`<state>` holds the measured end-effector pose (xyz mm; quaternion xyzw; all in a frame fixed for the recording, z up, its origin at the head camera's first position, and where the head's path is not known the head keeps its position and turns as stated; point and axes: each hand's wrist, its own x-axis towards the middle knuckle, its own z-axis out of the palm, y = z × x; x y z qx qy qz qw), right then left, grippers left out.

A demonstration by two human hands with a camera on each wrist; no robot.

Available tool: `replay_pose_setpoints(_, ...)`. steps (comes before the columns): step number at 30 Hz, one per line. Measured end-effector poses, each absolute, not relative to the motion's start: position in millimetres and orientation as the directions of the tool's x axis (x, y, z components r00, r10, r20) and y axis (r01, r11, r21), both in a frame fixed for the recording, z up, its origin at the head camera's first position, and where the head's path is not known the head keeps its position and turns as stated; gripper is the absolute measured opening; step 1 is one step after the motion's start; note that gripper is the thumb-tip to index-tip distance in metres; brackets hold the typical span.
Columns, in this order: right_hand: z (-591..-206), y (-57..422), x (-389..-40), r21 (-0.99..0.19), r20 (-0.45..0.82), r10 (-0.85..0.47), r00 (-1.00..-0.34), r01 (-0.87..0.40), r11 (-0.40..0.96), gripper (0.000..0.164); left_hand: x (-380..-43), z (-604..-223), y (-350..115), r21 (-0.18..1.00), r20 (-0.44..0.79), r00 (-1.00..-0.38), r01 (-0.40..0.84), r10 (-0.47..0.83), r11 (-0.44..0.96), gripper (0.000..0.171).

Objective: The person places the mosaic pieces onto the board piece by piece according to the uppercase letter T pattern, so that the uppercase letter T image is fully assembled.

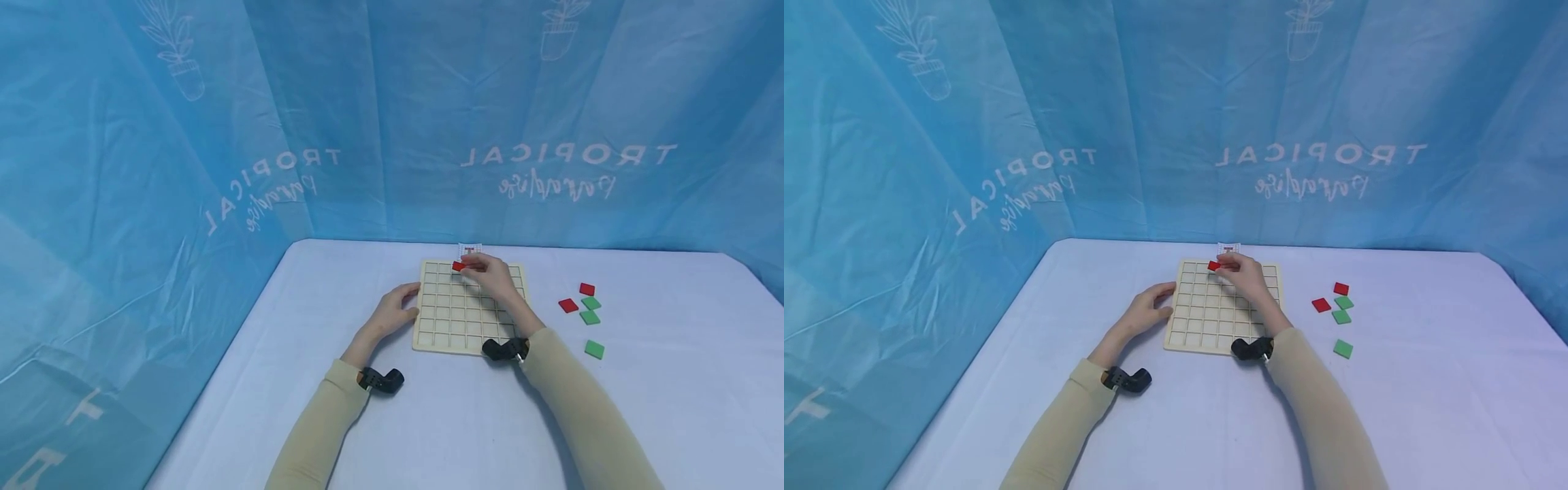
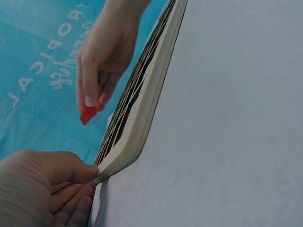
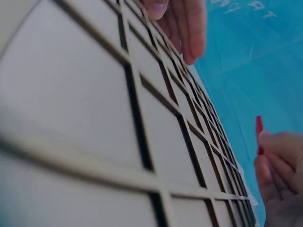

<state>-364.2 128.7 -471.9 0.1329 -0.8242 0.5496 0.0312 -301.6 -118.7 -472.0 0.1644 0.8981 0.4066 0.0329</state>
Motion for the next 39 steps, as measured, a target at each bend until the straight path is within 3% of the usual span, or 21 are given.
replay_pose_setpoints(14, -484, 126, -358, -0.805, 0.212, -0.223, -0.952, -0.299, 0.513, 0.033, -299, -473, -117, 0.747, 0.072, -0.945, 0.263, 0.319, 0.61, 0.056)
replay_pose_setpoints(28, -484, 125, -359, -0.772, 0.228, -0.244, -0.943, -0.328, 0.545, 0.032, -299, -474, -118, 0.748, 0.084, -0.943, 0.273, 0.322, 0.605, 0.054)
replay_pose_setpoints(33, -474, 129, -360, -0.834, 0.212, -0.208, -0.955, -0.288, 0.47, 0.033, -299, -473, -119, 0.743, 0.088, -0.941, 0.281, 0.328, 0.607, 0.054)
replay_pose_setpoints(39, -433, 157, -351, -0.914, 0.227, -0.116, -0.967, -0.253, 0.317, 0.041, -300, -472, -119, 0.741, 0.086, -0.937, 0.287, 0.339, 0.607, 0.054)
